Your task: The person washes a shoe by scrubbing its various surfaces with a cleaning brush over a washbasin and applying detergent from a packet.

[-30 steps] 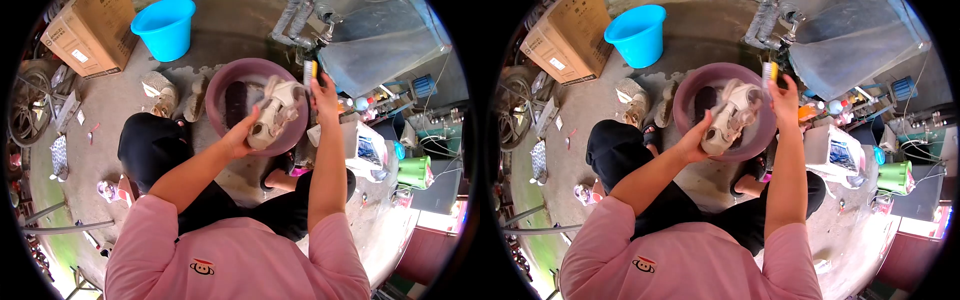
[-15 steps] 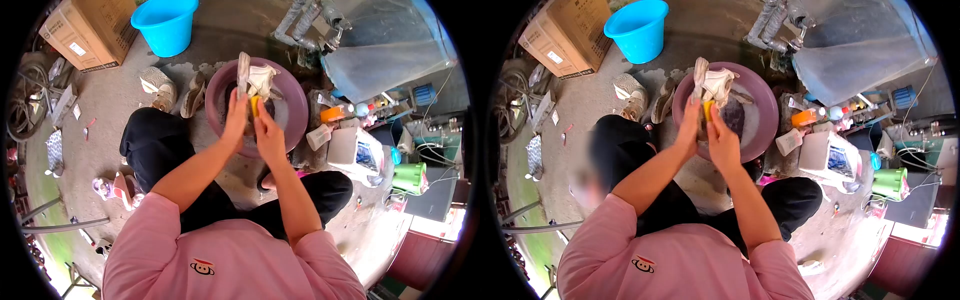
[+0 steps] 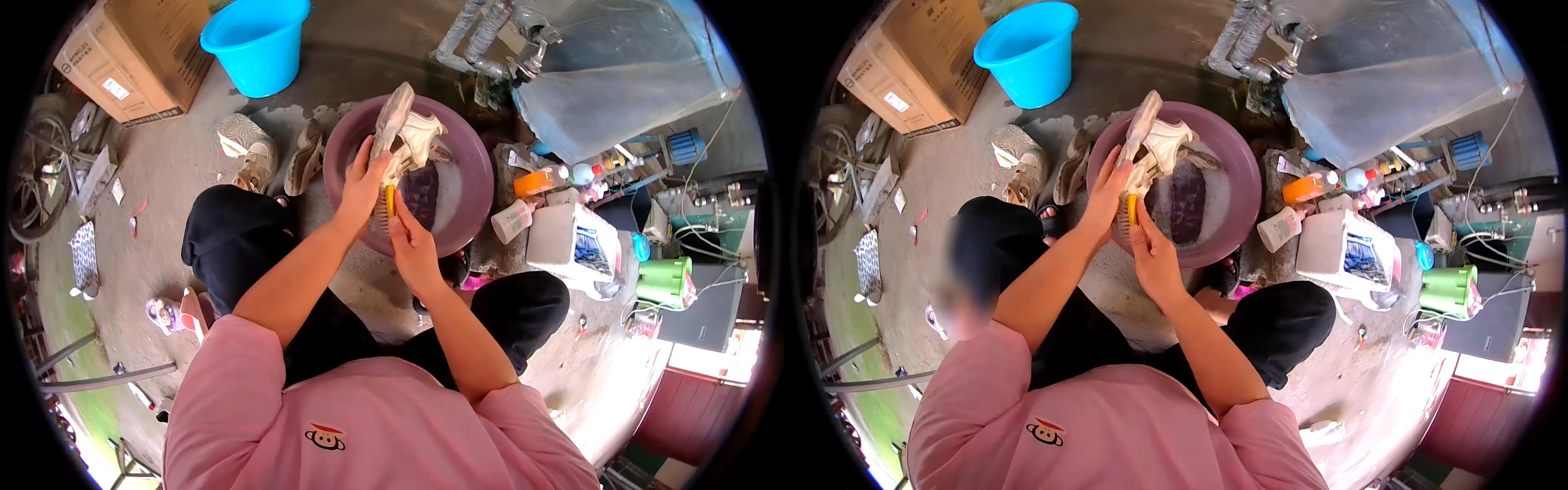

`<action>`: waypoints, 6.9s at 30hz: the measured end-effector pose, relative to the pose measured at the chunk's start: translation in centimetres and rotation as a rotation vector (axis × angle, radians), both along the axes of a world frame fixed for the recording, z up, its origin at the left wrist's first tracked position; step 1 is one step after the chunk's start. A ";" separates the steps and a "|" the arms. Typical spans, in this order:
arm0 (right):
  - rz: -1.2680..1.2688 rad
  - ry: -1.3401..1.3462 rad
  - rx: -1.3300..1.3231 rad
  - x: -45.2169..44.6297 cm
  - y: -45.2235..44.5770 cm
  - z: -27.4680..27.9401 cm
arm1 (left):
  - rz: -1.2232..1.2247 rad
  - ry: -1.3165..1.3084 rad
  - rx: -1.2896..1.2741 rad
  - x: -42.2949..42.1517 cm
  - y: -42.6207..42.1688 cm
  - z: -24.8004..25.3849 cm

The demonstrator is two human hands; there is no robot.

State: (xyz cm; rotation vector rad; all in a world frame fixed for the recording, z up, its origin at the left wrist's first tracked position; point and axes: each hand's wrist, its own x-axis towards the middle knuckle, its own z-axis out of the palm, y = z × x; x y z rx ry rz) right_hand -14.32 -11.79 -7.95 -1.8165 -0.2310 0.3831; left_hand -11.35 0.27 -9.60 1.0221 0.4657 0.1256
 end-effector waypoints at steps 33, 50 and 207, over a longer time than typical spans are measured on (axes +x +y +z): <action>-0.128 -0.188 -0.090 -0.7 -1.1 -2.3 | -0.178 0.045 -0.066 -1.9 -1.2 1.1; -0.054 -0.428 -0.284 -0.4 -2.2 0.7 | -0.193 -0.024 -0.659 -1.8 0.2 1.3; 0.086 0.210 0.019 5.6 -1.9 16.8 | -0.203 0.035 -0.587 7.4 -9.0 -2.6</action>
